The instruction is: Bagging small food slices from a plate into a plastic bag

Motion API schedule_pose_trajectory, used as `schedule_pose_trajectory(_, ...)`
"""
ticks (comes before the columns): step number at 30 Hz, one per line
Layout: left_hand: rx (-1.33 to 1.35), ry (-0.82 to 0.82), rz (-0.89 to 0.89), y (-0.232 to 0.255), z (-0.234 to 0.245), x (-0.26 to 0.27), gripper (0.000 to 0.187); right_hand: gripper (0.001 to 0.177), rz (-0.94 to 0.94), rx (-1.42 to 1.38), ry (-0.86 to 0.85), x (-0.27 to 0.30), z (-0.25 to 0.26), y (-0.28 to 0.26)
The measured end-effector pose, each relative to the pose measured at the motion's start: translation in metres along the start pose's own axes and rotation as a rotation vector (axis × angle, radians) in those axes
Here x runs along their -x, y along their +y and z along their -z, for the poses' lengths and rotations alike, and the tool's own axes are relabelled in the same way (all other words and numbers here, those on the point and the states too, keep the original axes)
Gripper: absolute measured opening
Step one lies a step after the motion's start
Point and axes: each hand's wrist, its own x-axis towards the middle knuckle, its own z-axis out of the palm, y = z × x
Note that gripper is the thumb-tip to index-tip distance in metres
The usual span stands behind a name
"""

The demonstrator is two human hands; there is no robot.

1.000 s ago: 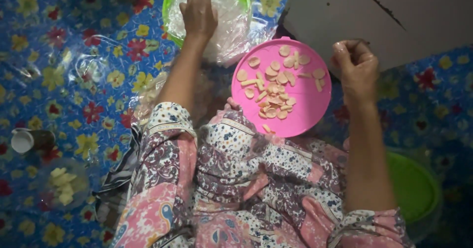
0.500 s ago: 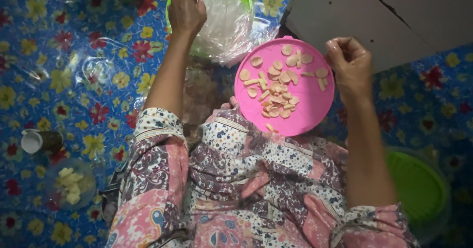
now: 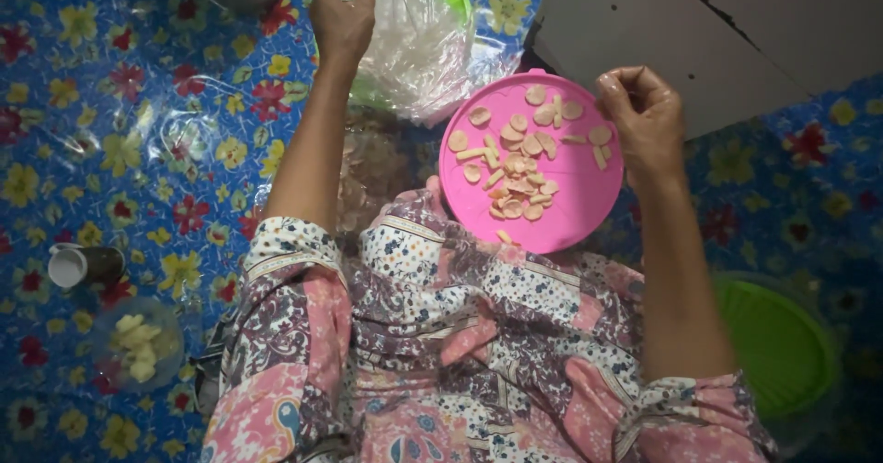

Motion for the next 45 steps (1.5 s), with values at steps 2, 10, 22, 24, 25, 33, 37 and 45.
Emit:
schedule_pose_trajectory(2,0.162,-0.086,0.182,0.031,0.009,0.005,0.010,0.007,-0.006,0.008,0.004,0.000,0.000,-0.002)
schedule_pose_trajectory(10,0.222,-0.045,0.266,0.022,0.008,0.000,0.013,0.007,0.029,0.024,0.009,0.002,0.004,0.000)
schedule_pose_trajectory(22,0.520,-0.004,0.169,0.065,0.016,-0.006,0.027,0.007,0.008,0.045,-0.019,0.001,-0.002,-0.003)
schedule_pose_trajectory(24,0.499,-0.222,0.190,0.116,0.020,0.014,0.042,0.009,-0.031,0.092,-0.046,0.000,-0.005,-0.010)
schedule_pose_trajectory(25,0.498,-0.221,0.189,0.146,0.023,0.025,0.042,0.009,-0.030,0.092,-0.046,0.001,-0.009,-0.014)
schedule_pose_trajectory(33,0.651,-0.529,0.266,0.220,-0.003,0.088,0.027,0.006,0.011,-0.265,-0.105,0.007,-0.022,-0.022)
schedule_pose_trajectory(37,0.793,-0.518,0.332,0.211,0.000,0.091,0.049,0.005,-0.049,-0.208,-0.080,0.006,-0.017,-0.020)
schedule_pose_trajectory(45,0.857,-0.416,0.267,0.213,-0.005,0.081,0.025,0.001,-0.005,-0.022,0.014,0.000,-0.008,-0.007)
